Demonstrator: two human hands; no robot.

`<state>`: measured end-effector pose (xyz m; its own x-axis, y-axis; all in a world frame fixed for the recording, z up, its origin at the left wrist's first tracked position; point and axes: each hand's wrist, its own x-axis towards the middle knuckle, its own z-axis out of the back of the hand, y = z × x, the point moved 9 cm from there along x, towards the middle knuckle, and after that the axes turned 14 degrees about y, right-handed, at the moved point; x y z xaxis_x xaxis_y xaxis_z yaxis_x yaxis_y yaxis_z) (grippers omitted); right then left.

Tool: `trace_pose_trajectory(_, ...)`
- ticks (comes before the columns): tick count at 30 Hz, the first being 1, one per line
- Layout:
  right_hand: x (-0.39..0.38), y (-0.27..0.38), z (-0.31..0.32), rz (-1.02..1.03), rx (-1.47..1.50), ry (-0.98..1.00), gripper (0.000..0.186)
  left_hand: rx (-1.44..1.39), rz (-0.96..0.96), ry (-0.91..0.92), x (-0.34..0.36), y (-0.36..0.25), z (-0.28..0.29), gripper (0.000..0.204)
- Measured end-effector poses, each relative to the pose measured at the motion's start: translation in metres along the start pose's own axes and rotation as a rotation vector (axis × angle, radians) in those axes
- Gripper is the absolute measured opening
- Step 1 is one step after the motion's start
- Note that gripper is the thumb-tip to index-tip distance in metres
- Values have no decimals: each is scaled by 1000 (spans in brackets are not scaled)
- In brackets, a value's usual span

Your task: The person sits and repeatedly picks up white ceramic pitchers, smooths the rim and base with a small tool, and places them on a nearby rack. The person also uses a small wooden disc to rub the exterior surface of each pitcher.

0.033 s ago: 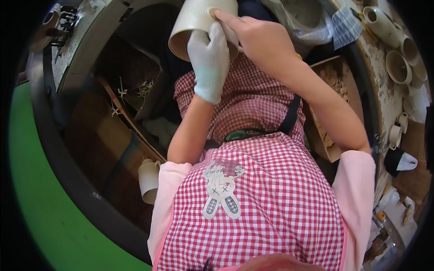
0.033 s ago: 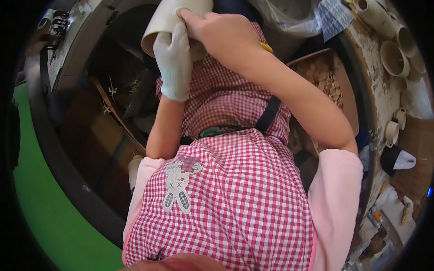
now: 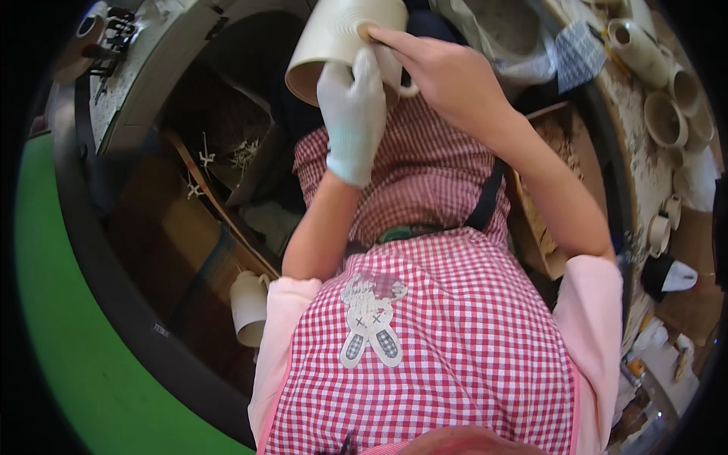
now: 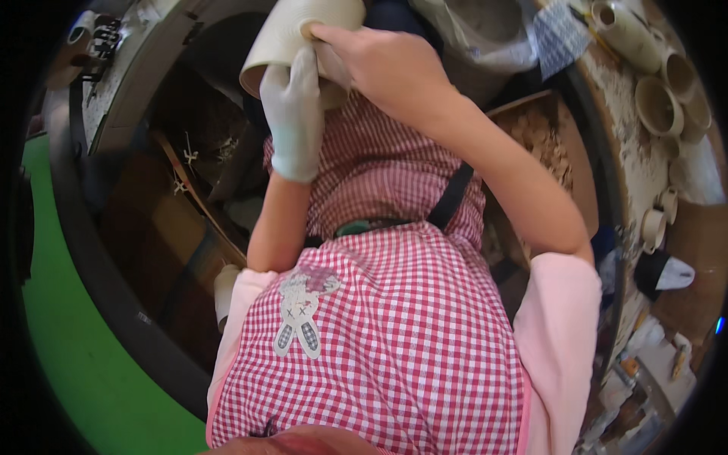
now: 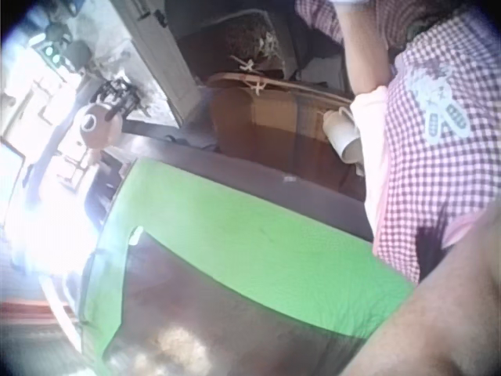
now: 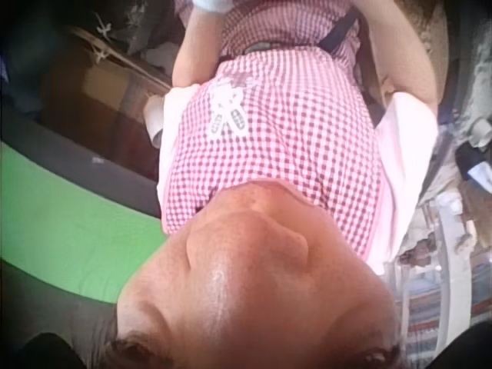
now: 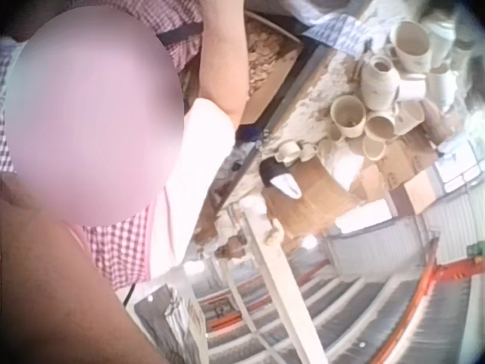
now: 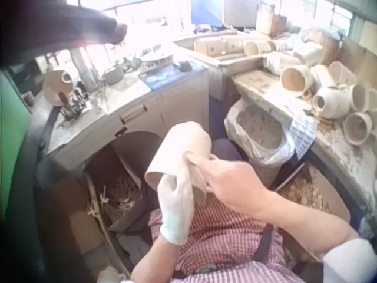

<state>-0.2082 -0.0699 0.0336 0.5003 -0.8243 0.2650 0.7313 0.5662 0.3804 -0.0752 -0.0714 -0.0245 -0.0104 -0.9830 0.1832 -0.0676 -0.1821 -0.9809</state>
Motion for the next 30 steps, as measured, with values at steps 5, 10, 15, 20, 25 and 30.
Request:
trace_pose_trajectory(5, -5, -129, 21, -408, 1001, -229, 49, -423, 191, 131, -3, -2, 31, 40)
trace_pose_trajectory(10, 23, -162, -20, -387, 1298, 74, 72, -408, 265, 110, -2, 5, 51, 43)
trace_pose_trajectory(15, 47, -134, 8, -204, 1134, -3, 69, -357, 292, 5, 14, 7, 65, 44)
trace_pose_trajectory(20, 84, -92, 40, -85, 812, -87, 71, -208, 199, -48, 30, -11, 82, 47)
trace_pose_trajectory(25, 107, -58, 52, 74, 680, -186, 64, -275, 160, -68, 32, -20, 105, 50)
trace_pose_trajectory(30, 161, -59, 14, -141, 1266, 88, 55, -306, -174, -168, 15, -55, 190, 60)
